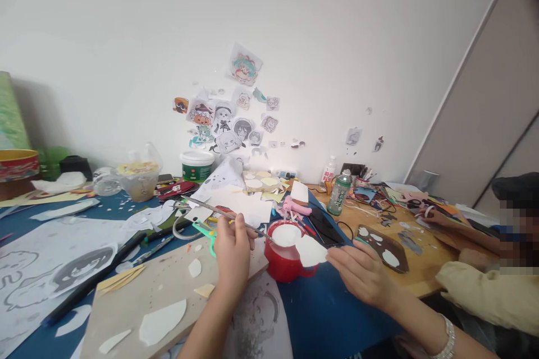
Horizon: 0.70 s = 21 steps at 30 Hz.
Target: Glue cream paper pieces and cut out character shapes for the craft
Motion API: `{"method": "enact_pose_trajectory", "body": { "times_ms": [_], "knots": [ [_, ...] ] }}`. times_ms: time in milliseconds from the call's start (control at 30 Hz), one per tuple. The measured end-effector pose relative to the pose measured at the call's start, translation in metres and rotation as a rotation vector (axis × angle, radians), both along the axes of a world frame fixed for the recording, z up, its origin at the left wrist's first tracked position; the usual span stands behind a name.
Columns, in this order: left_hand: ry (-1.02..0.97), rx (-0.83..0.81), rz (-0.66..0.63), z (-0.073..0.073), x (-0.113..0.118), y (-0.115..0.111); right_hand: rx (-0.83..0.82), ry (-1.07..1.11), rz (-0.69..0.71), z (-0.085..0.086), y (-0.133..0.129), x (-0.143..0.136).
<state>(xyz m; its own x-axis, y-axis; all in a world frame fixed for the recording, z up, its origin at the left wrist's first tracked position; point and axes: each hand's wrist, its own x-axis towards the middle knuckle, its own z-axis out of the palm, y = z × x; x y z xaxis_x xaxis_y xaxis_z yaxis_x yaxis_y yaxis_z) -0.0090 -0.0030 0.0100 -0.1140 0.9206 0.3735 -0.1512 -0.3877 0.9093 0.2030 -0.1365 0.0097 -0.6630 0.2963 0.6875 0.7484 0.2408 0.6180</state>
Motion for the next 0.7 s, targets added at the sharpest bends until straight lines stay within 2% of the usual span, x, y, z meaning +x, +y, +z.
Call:
{"method": "enact_pose_trajectory", "body": {
  "times_ms": [133,333,500,700],
  "knots": [
    [0.033,0.005,0.007,-0.003,0.000,0.002,0.074,0.021,-0.052,0.003,0.003,0.006],
    [0.057,0.004,-0.015,-0.006,0.001,0.005,0.201,0.009,-0.070,0.015,0.026,0.001],
    [0.036,-0.001,-0.025,-0.005,0.000,0.004,0.119,-0.125,-0.008,0.009,0.032,-0.008],
    [0.068,-0.002,0.019,-0.003,0.000,0.004,0.028,-0.164,0.018,0.002,0.011,-0.003]
  ]
}}
